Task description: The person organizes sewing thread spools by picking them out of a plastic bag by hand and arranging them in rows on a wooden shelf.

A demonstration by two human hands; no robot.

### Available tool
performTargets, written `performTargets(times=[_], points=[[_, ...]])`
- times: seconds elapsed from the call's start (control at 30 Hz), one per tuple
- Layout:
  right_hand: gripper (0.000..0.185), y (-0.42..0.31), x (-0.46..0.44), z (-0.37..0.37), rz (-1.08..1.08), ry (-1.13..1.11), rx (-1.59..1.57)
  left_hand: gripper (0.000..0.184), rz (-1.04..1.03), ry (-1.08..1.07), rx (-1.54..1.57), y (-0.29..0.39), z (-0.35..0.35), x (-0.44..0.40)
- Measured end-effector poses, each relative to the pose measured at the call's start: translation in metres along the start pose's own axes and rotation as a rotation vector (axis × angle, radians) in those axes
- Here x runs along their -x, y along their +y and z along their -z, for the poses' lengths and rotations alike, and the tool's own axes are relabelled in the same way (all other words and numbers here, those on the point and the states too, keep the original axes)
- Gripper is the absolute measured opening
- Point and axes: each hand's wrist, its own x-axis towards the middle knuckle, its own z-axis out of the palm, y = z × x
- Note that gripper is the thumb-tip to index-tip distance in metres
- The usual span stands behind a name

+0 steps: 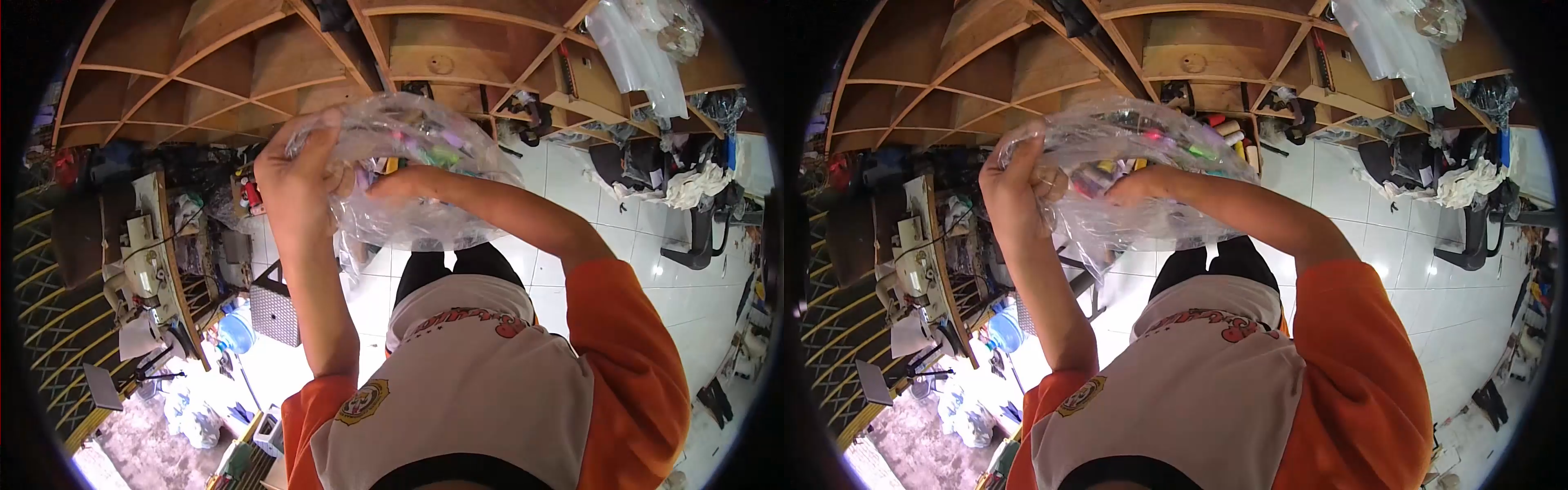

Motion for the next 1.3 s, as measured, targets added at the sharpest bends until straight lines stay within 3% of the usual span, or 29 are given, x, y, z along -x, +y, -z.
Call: performTargets(times=[0.27,0.37,0.43,0.47,0.57,0.7,0.8,0.83,0.9,1.0,1.03,1.07,1.23,1.3], points=[[0.024,-0.020,-0.016,0.008,-0.050,-0.026,0.204,0.014,0.029,0.022,-0.009,-0.002,-0.002,-0.002],[0.026,-0.035,-0.022,0.002,-0.039,-0.115,0.711,0.013,0.044,0.013,0.003,-0.003,0.003,-0.001],[0.026,-0.048,-0.028,0.000,0.073,-0.267,1.519,0.012,0.028,0.008,0.006,-0.006,0.003,-0.001],[0.027,-0.054,-0.029,-0.002,0.156,-0.324,1.777,0.013,0.037,0.007,0.007,-0.006,0.003,-0.001],[0.028,-0.065,-0.033,-0.001,0.316,-0.413,2.062,0.013,0.055,-0.006,0.012,-0.008,0.003,0.000],[0.030,-0.072,-0.028,0.000,0.480,-0.489,2.202,0.013,0.047,-0.049,-0.006,-0.010,0.009,0.000],[0.031,-0.062,-0.015,0.004,0.797,-0.579,2.536,0.014,0.051,-0.052,-0.036,-0.006,0.013,0.000],[0.033,-0.036,-0.001,0.018,1.063,-0.579,2.942,0.015,0.056,-0.050,-0.044,-0.006,0.015,-0.001],[0.038,0.019,0.027,0.049,1.846,-0.434,3.622,0.015,0.014,-0.041,-0.072,-0.009,0.019,-0.005],[0.035,0.047,0.063,0.090,2.124,-0.752,3.375,0.013,0.008,-0.023,-0.118,-0.012,0.022,-0.016],[0.036,0.050,0.073,0.100,2.154,-0.974,3.266,0.013,0.019,-0.029,-0.079,-0.012,0.021,-0.018],[0.038,0.062,0.088,0.120,2.422,-0.815,3.215,0.012,0.033,-0.034,-0.041,-0.012,0.018,-0.020],[0.040,0.088,0.150,0.143,2.176,-1.586,2.598,0.011,0.007,-0.073,-0.030,-0.012,0.003,-0.035],[0.041,0.112,0.184,0.141,2.388,-1.487,2.328,0.012,0.045,-0.101,-0.005,-0.022,0.004,-0.042]])
